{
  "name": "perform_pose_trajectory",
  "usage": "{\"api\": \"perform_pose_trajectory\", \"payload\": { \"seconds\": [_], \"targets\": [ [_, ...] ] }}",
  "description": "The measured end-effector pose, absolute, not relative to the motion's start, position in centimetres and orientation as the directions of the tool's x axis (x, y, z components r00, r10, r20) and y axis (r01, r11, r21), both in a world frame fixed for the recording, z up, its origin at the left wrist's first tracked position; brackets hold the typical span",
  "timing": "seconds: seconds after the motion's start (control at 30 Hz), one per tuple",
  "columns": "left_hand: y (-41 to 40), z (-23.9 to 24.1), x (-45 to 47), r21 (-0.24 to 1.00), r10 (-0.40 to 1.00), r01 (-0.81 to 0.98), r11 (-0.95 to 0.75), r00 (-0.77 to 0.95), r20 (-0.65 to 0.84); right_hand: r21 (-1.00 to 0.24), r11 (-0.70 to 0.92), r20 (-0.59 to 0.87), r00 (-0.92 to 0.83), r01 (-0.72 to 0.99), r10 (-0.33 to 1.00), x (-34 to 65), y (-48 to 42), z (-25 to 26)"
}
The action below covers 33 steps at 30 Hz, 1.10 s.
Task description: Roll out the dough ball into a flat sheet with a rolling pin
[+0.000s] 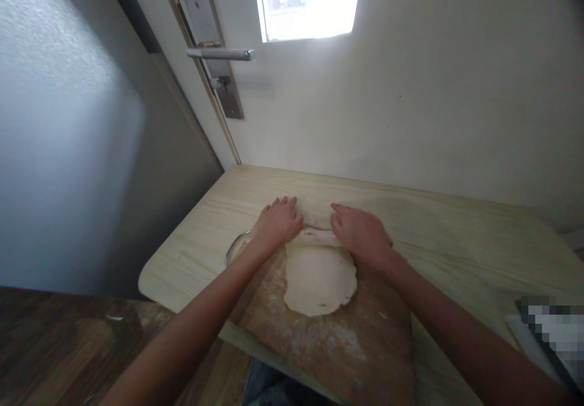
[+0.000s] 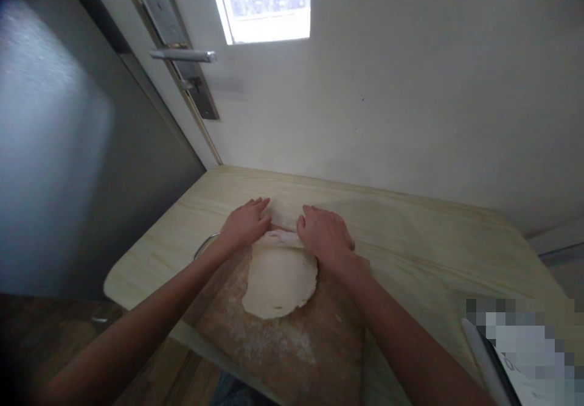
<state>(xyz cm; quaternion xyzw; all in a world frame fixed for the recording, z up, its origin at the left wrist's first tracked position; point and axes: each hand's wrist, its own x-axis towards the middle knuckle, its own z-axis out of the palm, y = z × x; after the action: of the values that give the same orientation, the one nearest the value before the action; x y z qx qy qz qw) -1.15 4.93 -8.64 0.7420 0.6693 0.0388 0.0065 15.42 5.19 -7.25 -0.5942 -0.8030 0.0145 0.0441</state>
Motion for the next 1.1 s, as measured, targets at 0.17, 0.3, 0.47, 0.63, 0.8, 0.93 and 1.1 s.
{"api": "perform_pose_trajectory", "payload": {
  "seconds": [0.17,0.3,0.47,0.63,0.8,0.93,1.1],
  "targets": [
    [5.6,-8.5,-1.3,0.099,0.995,0.993,-0.063,0.055,0.088,-0.113,0.24,0.042,-0.237,0.964,0.971,15.3,6.3,-7.5],
    [5.5,-8.4,-1.3,0.078,0.996,0.997,0.01,-0.016,0.084,-0.09,0.216,0.075,-0.21,0.972,0.975,15.2,6.0,-7.3],
    [3.2,-8.0,-0.9,0.037,0.989,0.999,-0.024,0.018,0.144,-0.064,0.229,0.157,-0.216,0.971,0.964,15.1,3.1,-6.9],
    [-0.9,-8.0,-0.5,0.004,0.967,0.991,-0.133,0.129,0.221,-0.006,0.322,0.259,-0.309,0.947,0.915,15.5,-0.6,-7.3],
    [-4.6,-8.5,-0.8,-0.02,0.95,0.984,-0.176,0.175,0.259,-0.021,0.448,0.345,-0.414,0.894,0.842,16.8,-3.6,-8.2],
    [-5.6,-8.5,-1.0,0.002,0.951,0.978,-0.207,0.2,0.237,-0.036,0.495,0.339,-0.455,0.868,0.823,17.4,-4.5,-8.0],
    [-4.4,-8.6,-0.9,0.034,0.958,0.982,-0.184,0.172,0.23,-0.037,0.466,0.324,-0.43,0.884,0.843,17.2,-3.6,-8.0]
  ]
}}
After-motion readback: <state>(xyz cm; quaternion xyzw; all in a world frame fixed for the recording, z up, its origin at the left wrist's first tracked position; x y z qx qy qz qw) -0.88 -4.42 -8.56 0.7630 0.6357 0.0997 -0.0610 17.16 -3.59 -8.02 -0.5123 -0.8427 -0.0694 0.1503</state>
